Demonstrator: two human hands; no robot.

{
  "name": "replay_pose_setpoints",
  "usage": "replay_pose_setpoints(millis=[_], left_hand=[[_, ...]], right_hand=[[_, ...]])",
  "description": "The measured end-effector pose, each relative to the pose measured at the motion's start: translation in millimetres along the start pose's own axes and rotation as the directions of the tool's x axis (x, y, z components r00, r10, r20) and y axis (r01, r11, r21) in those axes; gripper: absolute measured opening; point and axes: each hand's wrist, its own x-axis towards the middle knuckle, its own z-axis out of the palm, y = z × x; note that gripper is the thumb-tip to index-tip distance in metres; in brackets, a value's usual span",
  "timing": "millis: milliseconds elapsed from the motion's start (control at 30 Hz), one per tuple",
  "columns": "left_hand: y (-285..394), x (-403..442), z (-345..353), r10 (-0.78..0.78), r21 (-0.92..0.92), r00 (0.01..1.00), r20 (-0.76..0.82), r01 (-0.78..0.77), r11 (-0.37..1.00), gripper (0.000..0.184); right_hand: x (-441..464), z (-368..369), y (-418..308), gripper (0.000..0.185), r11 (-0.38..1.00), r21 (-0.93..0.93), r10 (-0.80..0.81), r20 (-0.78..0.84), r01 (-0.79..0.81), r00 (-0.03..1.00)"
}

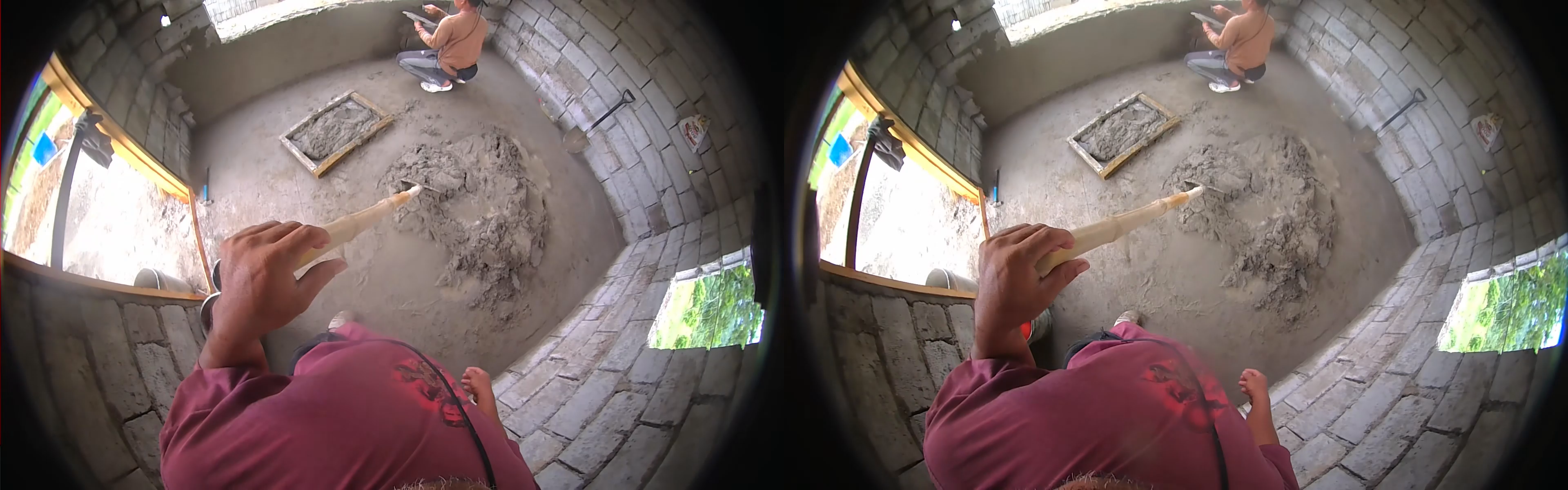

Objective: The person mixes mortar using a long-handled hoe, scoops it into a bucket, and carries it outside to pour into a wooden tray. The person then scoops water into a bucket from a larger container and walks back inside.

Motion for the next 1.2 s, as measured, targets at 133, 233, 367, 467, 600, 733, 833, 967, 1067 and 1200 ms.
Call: replay_pose_setpoints(millis=[133, 233, 367, 467, 600, 733, 833, 967, 1067, 1200], left_hand=[[-8, 7, -2, 0.054, -0.006, 0.998, -0.011, -0.054, 0.999, 0.027], [-16, 12, -7, 0.072, -0.006, 0.997, -0.003, -0.072, 0.997, 0.027], [-33, 18, -14, 0.103, -0.023, 0.995, -0.014, -0.103, 0.994, 0.026], [-45, 25, -19, 0.117, -0.041, 0.993, -0.020, -0.117, 0.992, 0.026], [-63, 33, -27, 0.129, -0.055, 0.991, -0.019, -0.130, 0.990, 0.026], [-81, 37, -32, 0.145, -0.063, 0.989, -0.029, -0.147, 0.987, 0.026], [-99, 39, -38, 0.154, -0.068, 0.987, -0.034, -0.156, 0.985, 0.026], [-118, 42, -43, 0.143, -0.063, 0.989, -0.031, -0.144, 0.988, 0.026], [-128, 45, -46, 0.133, -0.046, 0.991, -0.017, -0.134, 0.990, 0.026], [-130, 49, -44, 0.138, -0.031, 0.990, -0.011, -0.138, 0.990, 0.026]], right_hand=[[-1, 5, 6, 0.019, 0.999, 0.036, 0.027, -0.013, -0.027, 1.000], [-6, 23, 13, 0.020, 0.999, 0.028, 0.033, 0.011, -0.033, 0.999], [-8, 57, 27, 0.022, 0.997, 0.064, -0.044, 0.047, 0.041, 0.998], [-33, 80, 16, 0.022, 0.996, -0.011, -0.087, 0.037, 0.088, 0.995], [-60, 101, 1, 0.023, 0.996, -0.037, -0.086, 0.016, 0.086, 0.996], [-67, 113, -2, 0.024, 0.995, -0.080, -0.056, -0.008, 0.055, 0.998], [-63, 131, 0, 0.025, 1.000, -0.003, -0.016, -0.023, 0.016, 1.000], [-55, 156, 5, 0.024, 0.998, 0.054, -0.014, 0.003, 0.014, 1.000], [-55, 179, 0, 0.024, 0.993, 0.116, 0.025, 0.032, -0.029, 0.999], [-50, 189, 7, 0.024, 0.985, 0.160, 0.051, 0.055, -0.059, 0.997]])
